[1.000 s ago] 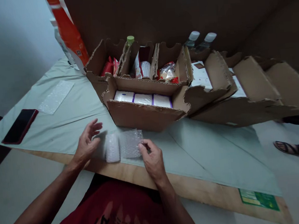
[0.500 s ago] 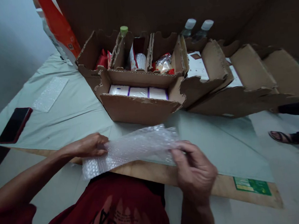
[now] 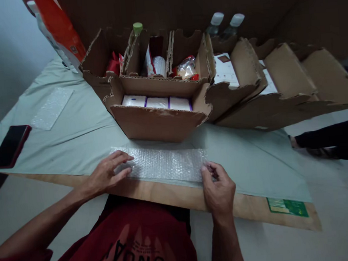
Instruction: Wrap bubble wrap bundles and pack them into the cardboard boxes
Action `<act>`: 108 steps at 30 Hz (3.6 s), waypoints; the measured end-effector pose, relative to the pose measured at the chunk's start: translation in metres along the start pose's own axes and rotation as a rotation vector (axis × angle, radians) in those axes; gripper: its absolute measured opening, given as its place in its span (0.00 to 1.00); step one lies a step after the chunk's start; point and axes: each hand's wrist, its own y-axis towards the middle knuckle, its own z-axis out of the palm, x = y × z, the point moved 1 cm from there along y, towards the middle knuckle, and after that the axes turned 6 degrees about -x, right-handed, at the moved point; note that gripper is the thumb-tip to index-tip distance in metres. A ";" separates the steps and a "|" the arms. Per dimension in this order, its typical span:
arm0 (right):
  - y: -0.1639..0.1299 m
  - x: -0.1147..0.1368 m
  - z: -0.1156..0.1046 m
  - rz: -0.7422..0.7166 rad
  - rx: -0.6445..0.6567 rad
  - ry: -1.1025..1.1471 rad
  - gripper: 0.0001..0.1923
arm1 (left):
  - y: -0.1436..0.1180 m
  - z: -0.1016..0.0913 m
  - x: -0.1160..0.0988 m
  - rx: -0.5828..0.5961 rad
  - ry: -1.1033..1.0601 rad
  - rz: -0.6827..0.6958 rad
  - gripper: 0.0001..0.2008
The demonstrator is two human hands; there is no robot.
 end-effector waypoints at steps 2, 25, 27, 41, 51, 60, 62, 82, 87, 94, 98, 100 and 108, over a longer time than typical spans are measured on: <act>-0.013 0.032 0.004 -0.115 0.024 -0.003 0.13 | -0.007 0.006 -0.011 0.056 -0.312 -0.110 0.16; -0.035 0.073 0.097 -0.720 0.514 -0.127 0.13 | -0.008 -0.005 0.028 -0.157 0.498 -0.323 0.27; -0.025 0.069 0.089 -0.592 0.389 -0.129 0.15 | -0.010 -0.012 0.032 -0.201 0.501 -0.362 0.25; -0.032 0.108 0.046 -0.596 0.310 0.294 0.05 | -0.037 -0.018 0.006 -0.490 -0.138 -0.113 0.08; 0.128 0.184 0.011 -0.661 0.027 0.071 0.06 | 0.123 -0.089 -0.089 -0.518 0.267 0.244 0.05; 0.175 0.196 0.049 -0.702 0.524 -0.829 0.06 | 0.197 -0.070 -0.091 0.031 0.779 0.086 0.04; 0.173 0.200 0.056 -0.735 0.532 -0.952 0.06 | 0.203 -0.067 -0.091 0.107 0.833 0.085 0.04; 0.175 0.201 0.031 -0.775 0.842 -0.305 0.28 | 0.168 -0.090 -0.102 0.235 0.191 0.200 0.24; 0.144 0.159 -0.032 -0.586 0.124 -0.042 0.15 | 0.080 -0.092 -0.066 -0.633 0.040 0.227 0.13; 0.112 0.080 0.024 -0.391 0.331 0.083 0.36 | 0.069 -0.018 -0.002 -0.386 -0.240 0.009 0.36; 0.093 0.075 0.052 -0.416 0.271 0.147 0.38 | 0.084 0.000 -0.002 -0.387 -0.334 0.075 0.36; 0.079 0.077 0.051 -0.420 0.256 0.144 0.39 | 0.071 0.002 -0.001 -0.418 -0.347 0.048 0.37; 0.044 0.102 0.000 -0.428 0.195 0.151 0.35 | 0.024 -0.012 -0.039 -0.526 -0.272 0.083 0.33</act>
